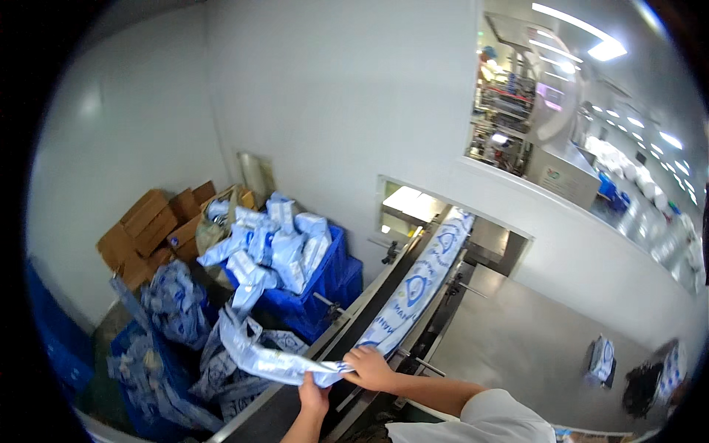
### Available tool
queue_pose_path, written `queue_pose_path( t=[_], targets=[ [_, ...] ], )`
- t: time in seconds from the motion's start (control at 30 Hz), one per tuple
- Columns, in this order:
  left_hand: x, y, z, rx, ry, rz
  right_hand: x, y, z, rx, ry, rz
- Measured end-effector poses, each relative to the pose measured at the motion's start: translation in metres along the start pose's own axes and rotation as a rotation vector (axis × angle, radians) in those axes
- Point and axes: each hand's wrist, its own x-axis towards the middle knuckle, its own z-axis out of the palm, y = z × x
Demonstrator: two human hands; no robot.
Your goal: The person handles a long blue and white plastic packaging film strip on a conveyor belt and organizes it near blue bins.
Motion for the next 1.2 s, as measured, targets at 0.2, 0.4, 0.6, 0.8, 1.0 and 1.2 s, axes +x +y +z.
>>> queue_pose_path(
  t=[0.2,0.4,0.6,0.8,1.0,1.2],
  targets=[
    [-0.027,0.030,-0.009,-0.026,0.021,0.093,-0.008,0.056,-0.038,-0.252,-0.021,-0.102],
    [-0.043,0.043,-0.051,0.146,-0.044,0.113,-0.024,0.145,-0.061,-0.413,0.148,0.079],
    [-0.041,0.074,-0.094,0.162,0.007,0.248,-0.007,0.137,-0.039,-0.353,-0.044,0.150],
    [-0.012,0.137,-0.094,0.011,-0.089,0.368,0.005,0.114,-0.041,-0.363,-0.079,0.103],
    [0.022,0.190,-0.050,0.095,-0.052,0.642,0.018,0.089,-0.005,-0.222,0.028,0.253],
    [0.031,0.097,0.021,0.083,-0.344,0.229,0.036,0.050,0.005,-0.158,-0.035,0.450]
  ],
)
